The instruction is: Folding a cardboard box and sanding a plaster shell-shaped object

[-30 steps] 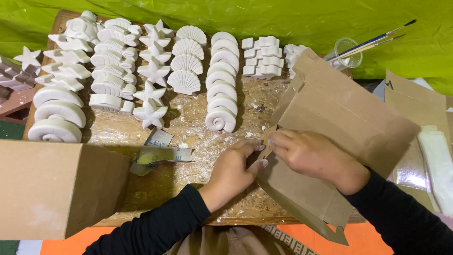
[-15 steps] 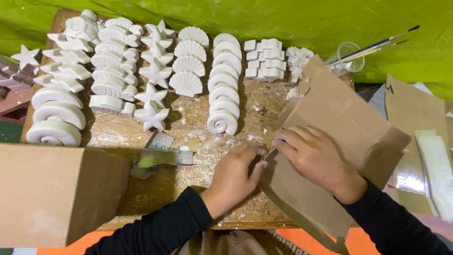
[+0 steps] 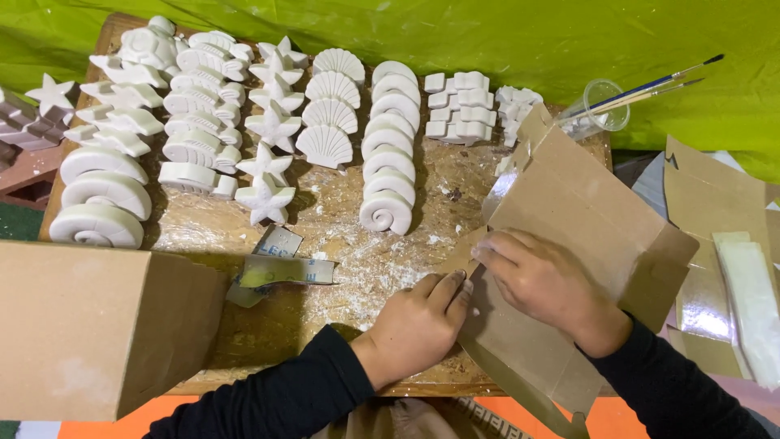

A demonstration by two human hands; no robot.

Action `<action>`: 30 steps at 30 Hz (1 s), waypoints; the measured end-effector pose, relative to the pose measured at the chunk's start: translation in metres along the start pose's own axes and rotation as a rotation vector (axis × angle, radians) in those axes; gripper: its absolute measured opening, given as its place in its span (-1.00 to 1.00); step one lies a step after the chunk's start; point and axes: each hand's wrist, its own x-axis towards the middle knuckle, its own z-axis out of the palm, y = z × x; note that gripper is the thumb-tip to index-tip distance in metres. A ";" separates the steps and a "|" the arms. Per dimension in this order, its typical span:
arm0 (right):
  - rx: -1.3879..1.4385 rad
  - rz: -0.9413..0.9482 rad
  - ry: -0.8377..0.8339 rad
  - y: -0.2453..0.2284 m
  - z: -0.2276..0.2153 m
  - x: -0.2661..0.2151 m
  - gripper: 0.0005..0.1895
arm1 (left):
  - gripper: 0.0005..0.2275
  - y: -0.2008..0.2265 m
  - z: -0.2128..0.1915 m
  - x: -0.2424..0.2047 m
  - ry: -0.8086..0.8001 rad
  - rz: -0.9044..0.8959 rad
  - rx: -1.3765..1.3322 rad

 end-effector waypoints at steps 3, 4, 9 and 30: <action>-0.046 0.017 0.061 -0.011 -0.008 0.005 -0.79 | -0.86 -0.001 0.000 0.002 -0.020 -0.012 -0.016; -0.045 0.018 0.058 -0.013 -0.007 0.005 -0.79 | -0.86 -0.001 -0.001 0.004 -0.020 -0.013 -0.019; 0.170 0.255 0.328 -0.016 0.015 0.002 -0.90 | -0.84 -0.008 -0.007 0.029 -0.221 -0.437 -0.347; 0.455 0.645 0.275 -0.039 0.023 -0.014 -0.78 | -0.66 -0.040 -0.008 0.112 -0.484 -0.797 -0.417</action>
